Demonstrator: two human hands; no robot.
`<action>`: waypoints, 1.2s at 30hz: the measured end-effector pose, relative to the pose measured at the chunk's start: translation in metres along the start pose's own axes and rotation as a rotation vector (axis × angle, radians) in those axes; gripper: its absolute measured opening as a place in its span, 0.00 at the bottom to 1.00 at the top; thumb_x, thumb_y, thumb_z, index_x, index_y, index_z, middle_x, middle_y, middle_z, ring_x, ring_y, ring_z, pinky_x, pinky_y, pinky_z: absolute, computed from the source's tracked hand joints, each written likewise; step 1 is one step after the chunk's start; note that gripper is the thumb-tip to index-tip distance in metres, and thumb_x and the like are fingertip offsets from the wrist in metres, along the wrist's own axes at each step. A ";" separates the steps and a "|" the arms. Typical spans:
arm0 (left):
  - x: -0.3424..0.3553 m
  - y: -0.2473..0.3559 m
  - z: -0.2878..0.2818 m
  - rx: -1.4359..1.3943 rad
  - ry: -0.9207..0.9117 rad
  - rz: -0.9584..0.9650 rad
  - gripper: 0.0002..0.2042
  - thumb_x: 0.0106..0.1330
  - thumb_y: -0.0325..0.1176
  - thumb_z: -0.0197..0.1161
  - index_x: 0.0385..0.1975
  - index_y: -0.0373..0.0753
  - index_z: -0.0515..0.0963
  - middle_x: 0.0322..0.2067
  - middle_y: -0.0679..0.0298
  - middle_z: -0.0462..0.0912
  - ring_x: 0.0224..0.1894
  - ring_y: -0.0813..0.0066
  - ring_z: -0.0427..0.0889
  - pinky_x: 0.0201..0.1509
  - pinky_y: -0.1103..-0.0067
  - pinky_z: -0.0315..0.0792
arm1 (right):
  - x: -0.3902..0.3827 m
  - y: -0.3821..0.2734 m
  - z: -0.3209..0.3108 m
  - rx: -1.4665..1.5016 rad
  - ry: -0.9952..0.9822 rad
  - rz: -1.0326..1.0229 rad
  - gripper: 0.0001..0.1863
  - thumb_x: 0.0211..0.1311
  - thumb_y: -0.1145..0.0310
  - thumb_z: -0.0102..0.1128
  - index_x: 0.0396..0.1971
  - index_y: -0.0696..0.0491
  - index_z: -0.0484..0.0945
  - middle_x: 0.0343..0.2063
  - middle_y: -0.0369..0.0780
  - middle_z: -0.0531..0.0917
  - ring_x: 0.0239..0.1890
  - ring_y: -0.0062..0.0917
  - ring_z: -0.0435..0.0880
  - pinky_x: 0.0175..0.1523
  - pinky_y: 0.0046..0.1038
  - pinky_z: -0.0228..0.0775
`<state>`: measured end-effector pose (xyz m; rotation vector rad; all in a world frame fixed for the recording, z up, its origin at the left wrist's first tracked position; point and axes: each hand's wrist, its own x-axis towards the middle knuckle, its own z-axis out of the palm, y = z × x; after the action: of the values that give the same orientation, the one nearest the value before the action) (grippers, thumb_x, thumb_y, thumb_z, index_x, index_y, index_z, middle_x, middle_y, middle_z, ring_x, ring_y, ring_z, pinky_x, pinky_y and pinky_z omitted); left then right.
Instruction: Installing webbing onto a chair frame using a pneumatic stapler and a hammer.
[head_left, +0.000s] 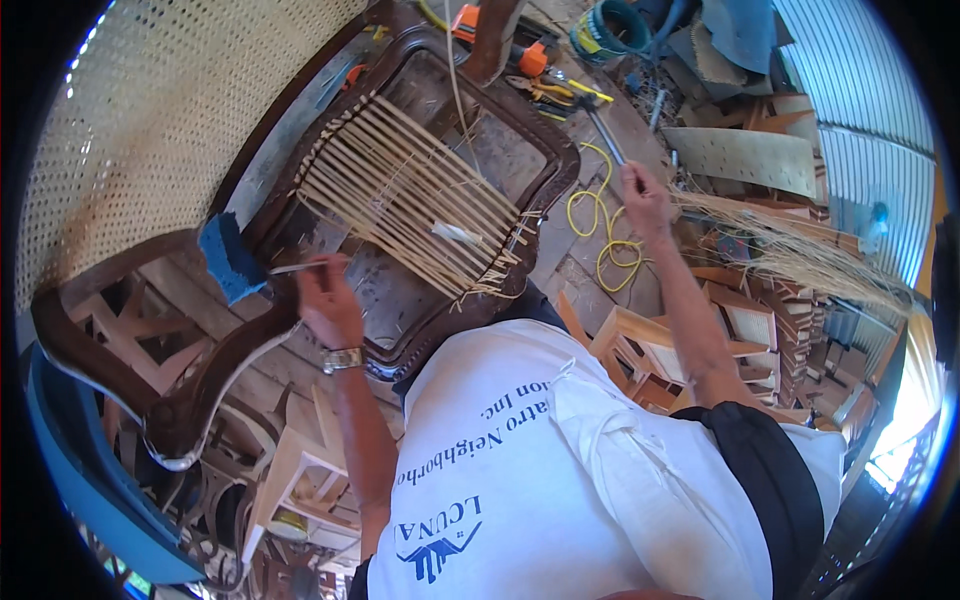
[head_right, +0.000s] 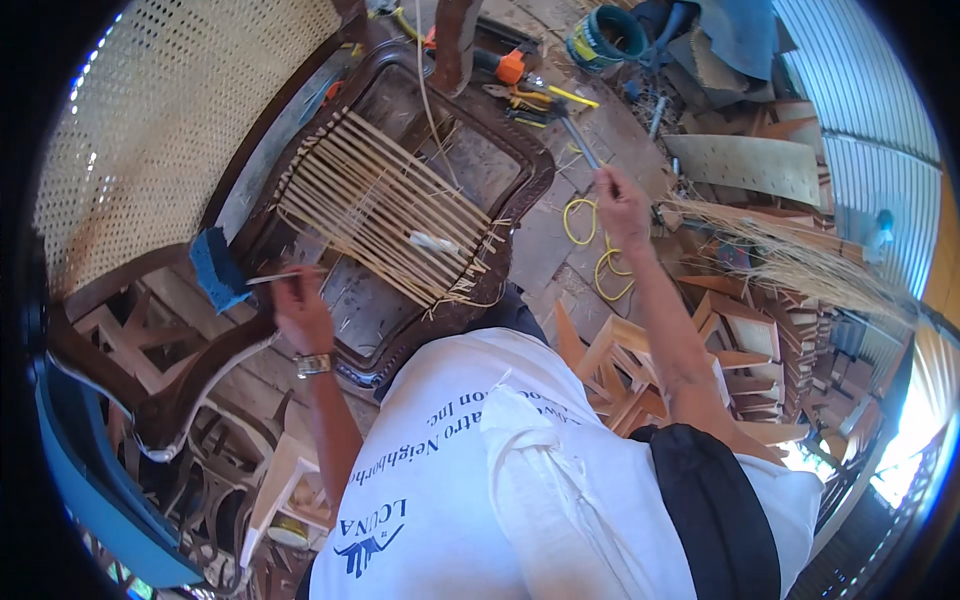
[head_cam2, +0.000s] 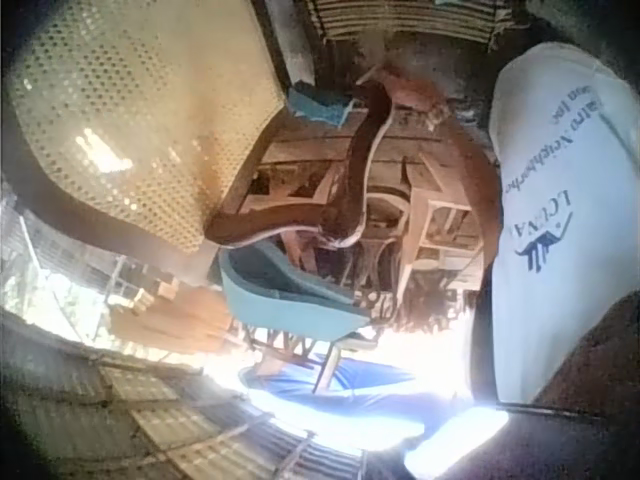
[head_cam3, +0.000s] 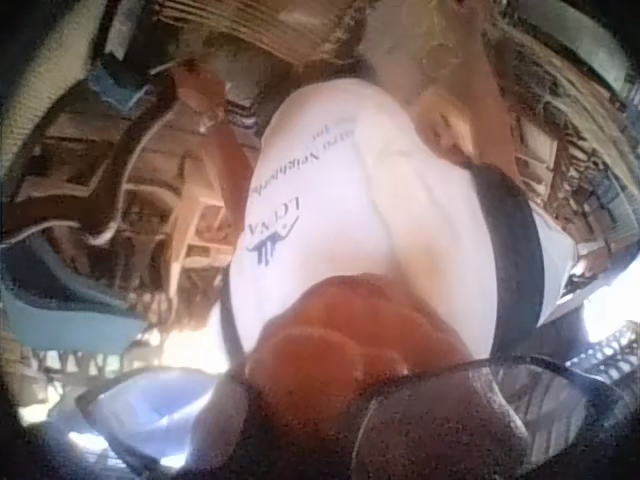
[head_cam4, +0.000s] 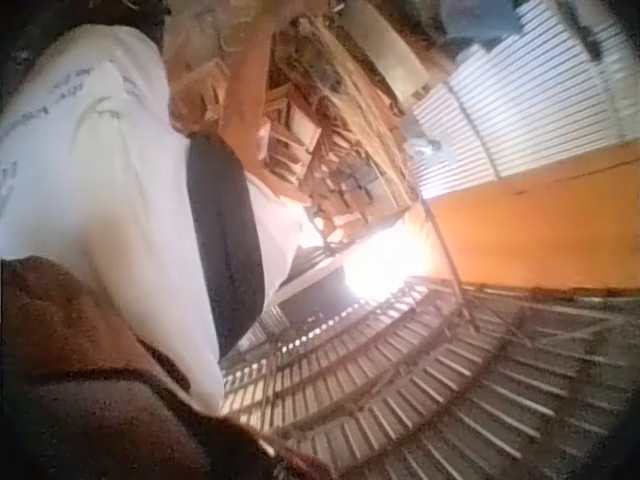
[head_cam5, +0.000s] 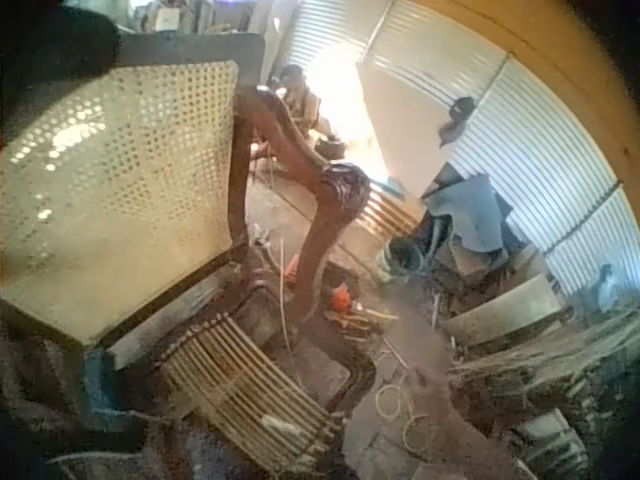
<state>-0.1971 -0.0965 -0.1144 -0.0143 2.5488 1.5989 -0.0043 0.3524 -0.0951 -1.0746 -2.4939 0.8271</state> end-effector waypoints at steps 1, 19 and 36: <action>-0.018 -0.006 0.003 -0.013 -0.060 -0.115 0.07 0.71 0.33 0.61 0.40 0.36 0.78 0.34 0.59 0.87 0.36 0.68 0.87 0.40 0.72 0.80 | 0.007 0.008 -0.008 -0.144 -0.065 -0.048 0.11 0.69 0.61 0.62 0.41 0.52 0.82 0.21 0.36 0.80 0.22 0.20 0.76 0.28 0.26 0.68; -0.047 -0.075 0.055 0.262 -0.415 -0.874 0.12 0.71 0.37 0.57 0.35 0.32 0.78 0.22 0.54 0.86 0.23 0.67 0.87 0.24 0.74 0.80 | 0.069 0.049 0.113 -0.341 -0.286 -0.533 0.29 0.49 0.68 0.66 0.56 0.46 0.77 0.51 0.39 0.77 0.54 0.38 0.76 0.57 0.37 0.65; -0.020 -0.094 0.066 0.694 -0.029 -0.605 0.21 0.61 0.52 0.66 0.37 0.37 0.83 0.31 0.53 0.87 0.39 0.48 0.86 0.52 0.59 0.76 | 0.012 0.059 0.043 -0.285 -0.058 -0.347 0.27 0.63 0.68 0.63 0.62 0.54 0.69 0.51 0.48 0.76 0.56 0.45 0.74 0.62 0.41 0.65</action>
<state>-0.1627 -0.0802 -0.2247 -0.6098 2.5687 0.4761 0.0003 0.3773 -0.1642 -0.6678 -2.7946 0.4175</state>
